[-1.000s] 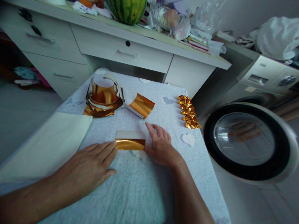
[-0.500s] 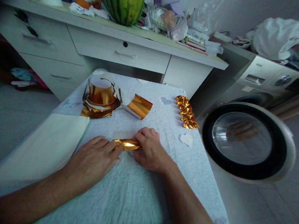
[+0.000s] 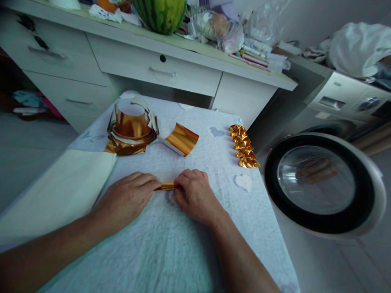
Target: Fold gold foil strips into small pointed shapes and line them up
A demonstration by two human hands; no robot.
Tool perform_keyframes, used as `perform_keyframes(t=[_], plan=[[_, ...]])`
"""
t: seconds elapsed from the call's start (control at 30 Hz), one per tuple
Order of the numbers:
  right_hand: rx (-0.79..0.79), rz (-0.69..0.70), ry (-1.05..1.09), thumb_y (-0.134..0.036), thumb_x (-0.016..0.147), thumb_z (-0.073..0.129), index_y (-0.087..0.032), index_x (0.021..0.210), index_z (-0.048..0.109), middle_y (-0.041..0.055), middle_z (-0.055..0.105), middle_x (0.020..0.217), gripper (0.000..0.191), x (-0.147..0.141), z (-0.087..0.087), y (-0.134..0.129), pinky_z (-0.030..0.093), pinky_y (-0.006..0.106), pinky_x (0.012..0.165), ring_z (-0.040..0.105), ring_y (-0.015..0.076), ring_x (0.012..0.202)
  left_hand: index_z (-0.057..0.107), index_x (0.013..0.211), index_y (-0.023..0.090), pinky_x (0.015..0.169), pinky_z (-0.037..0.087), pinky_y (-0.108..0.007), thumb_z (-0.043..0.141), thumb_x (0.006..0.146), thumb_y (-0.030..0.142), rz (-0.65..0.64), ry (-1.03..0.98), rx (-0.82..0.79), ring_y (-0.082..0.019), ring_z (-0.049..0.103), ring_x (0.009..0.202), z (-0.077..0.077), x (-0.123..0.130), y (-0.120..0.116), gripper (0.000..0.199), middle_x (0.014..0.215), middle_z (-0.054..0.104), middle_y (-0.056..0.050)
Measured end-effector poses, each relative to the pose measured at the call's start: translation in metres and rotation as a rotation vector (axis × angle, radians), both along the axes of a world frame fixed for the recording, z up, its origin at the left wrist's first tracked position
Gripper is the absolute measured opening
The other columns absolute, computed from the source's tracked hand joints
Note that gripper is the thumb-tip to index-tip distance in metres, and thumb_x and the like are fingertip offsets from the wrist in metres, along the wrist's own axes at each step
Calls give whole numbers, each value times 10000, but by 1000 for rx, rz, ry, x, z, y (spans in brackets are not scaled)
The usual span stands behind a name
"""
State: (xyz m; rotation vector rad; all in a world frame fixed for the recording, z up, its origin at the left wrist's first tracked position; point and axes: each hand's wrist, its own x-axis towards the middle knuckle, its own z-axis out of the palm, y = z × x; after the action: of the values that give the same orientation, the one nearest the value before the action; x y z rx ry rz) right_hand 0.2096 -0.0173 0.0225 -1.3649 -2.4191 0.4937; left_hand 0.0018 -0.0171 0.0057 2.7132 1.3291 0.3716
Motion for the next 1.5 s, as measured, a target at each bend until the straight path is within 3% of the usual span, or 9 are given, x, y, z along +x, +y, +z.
perform_keyframes(t=[0.13,0.3,0.43,0.53,0.63,0.77,1.07,1.33,1.5], plan=[[36,-50,26,-59,774,581,-188,899,615,37,609,961,184,2,-6,3,341,340,847,503,200,929,671,927,169,780,502,-353,486,892,61,10,-43,14,-209,575,858,0,-3,4,218,875,658,-43],[102,-89,81,-42,765,594,-192,812,575,27,586,898,158,3,-7,4,345,324,813,486,196,897,721,918,200,777,494,-383,541,875,90,90,-114,167,-238,545,895,4,-4,5,215,991,633,-74],[151,-81,120,-61,736,641,-196,768,531,10,558,827,177,0,-7,3,336,318,776,469,193,851,730,866,204,684,492,-350,532,887,123,113,-135,218,-211,534,771,2,-4,6,215,823,562,-50],[194,-66,152,-90,731,674,-199,751,513,8,551,827,195,-3,-9,1,328,321,765,464,194,848,715,945,189,679,512,-324,501,886,100,101,-256,229,-170,570,750,-2,-5,8,240,957,579,-58],[253,-52,181,-125,762,682,-202,758,506,13,562,861,192,-5,-11,-1,329,332,787,469,197,875,683,1007,187,759,536,-327,481,888,80,94,-372,230,-158,620,822,-4,-5,11,257,1136,582,-63],[289,-12,181,-130,812,650,-199,778,505,23,595,910,164,-7,-12,-2,335,340,820,479,195,900,650,1026,178,850,541,-319,468,901,82,59,-452,155,-187,631,992,-2,-4,13,240,1112,605,-55],[129,50,-39,-38,767,577,-180,792,562,36,597,865,145,-10,-9,-3,329,330,788,480,193,872,642,1052,159,931,535,-375,452,879,72,89,-375,-56,-209,617,1059,-4,-1,9,271,1180,573,-74],[-3,76,73,-11,768,574,-179,839,610,24,647,887,186,-7,-9,-2,363,317,831,544,176,876,666,999,162,974,480,-462,520,869,137,84,-268,-38,-250,568,1061,-6,-4,9,198,1113,584,-89],[-32,83,158,-43,811,604,-189,820,604,-1,659,860,146,-4,-9,-1,380,306,833,564,150,830,665,992,193,1019,437,-444,563,801,79,-48,-334,-70,-245,529,1141,-6,-2,7,245,1172,588,-70]])
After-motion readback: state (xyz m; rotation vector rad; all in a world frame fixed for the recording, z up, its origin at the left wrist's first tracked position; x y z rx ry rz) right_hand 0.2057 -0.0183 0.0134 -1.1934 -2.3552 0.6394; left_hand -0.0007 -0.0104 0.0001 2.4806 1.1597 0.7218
